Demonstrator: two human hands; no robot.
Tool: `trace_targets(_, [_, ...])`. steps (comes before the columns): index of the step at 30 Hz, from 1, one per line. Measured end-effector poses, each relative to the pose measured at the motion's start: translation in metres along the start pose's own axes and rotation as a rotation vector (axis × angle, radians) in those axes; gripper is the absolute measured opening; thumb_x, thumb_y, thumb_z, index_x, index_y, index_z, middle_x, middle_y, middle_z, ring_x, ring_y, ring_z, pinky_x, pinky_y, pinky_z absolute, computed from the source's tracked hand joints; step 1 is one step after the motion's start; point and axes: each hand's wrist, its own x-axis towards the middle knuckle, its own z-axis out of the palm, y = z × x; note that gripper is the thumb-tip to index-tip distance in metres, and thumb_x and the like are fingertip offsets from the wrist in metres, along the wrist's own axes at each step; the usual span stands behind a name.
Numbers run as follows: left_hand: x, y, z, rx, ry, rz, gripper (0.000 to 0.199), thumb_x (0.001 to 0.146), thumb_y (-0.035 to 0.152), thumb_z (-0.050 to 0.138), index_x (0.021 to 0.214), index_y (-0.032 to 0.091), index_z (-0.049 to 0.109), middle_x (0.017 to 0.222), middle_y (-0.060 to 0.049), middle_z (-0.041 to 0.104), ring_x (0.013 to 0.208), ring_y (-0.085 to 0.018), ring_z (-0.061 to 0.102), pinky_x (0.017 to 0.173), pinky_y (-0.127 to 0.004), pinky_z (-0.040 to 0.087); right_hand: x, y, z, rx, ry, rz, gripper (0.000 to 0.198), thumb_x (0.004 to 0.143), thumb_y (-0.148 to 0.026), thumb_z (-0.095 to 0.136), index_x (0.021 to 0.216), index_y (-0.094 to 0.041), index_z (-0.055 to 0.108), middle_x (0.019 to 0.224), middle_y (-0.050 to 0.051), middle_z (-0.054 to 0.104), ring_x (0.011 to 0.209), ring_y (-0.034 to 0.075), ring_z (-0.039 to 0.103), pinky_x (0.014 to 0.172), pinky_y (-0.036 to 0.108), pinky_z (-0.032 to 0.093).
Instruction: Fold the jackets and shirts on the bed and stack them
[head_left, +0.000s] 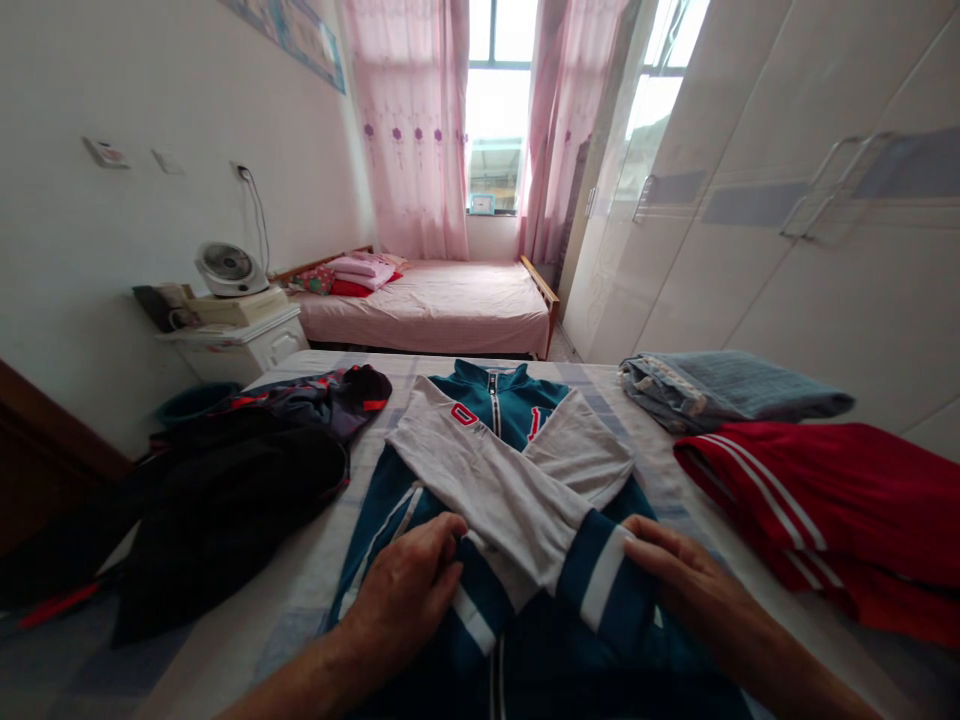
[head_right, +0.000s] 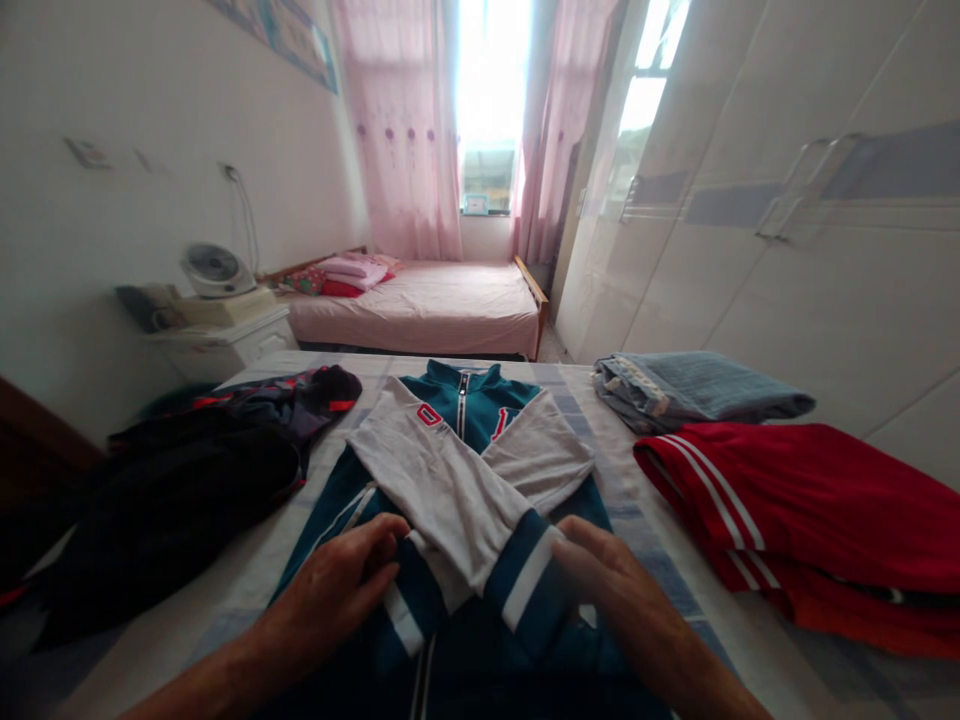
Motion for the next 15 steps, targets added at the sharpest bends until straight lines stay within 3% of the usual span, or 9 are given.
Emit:
trace_targets(4, [0.004,-0.003,-0.012,-0.208,0.009,-0.083,0.017,0.081,0.021,0.046,0.097,0.021,0.053,0.073,0.003,0.054,0.067,-0.013,0.053,0.061,-0.024,0.042,-0.001,-0.005,0.005,0.095,-0.012,0.031,0.030,0.082,-0.047,0.053,0.076,-0.018,0.056,0.065,-0.003,0.051,0.058,0.010,0.049,0.055,0.022,0.040])
trace_targets(10, [0.004,-0.009,-0.009,-0.074,-0.057,-0.093,0.020,0.079,0.017,0.044,0.096,0.020,0.055,0.068,0.004,0.053,0.064,-0.014,0.053,0.061,-0.025,0.040,0.000,0.005,-0.003,0.059,-0.013,0.057,0.031,0.082,-0.050,0.050,0.076,-0.019,0.054,0.065,-0.004,0.048,0.056,0.010,0.050,0.049,0.021,0.039])
trace_targets(13, [0.004,-0.010,-0.007,0.063,-0.050,-0.069,0.024,0.079,0.015,0.043,0.099,0.020,0.055,0.071,0.002,0.055,0.066,-0.015,0.056,0.064,-0.027,0.043,-0.001,0.009,-0.014,-0.337,0.033,0.027,0.035,0.084,-0.053,0.043,0.078,-0.021,0.055,0.065,-0.002,0.053,0.054,0.013,0.053,0.050,0.025,0.043])
trace_targets(15, [0.007,-0.009,-0.007,0.205,0.057,-0.038,0.027,0.079,0.014,0.044,0.102,0.019,0.056,0.086,-0.003,0.060,0.078,-0.018,0.060,0.072,-0.031,0.047,-0.001,0.006,-0.018,-0.638,0.169,-0.054,0.033,0.082,-0.053,0.046,0.080,-0.022,0.057,0.074,0.003,0.060,0.065,0.018,0.060,0.061,0.031,0.048])
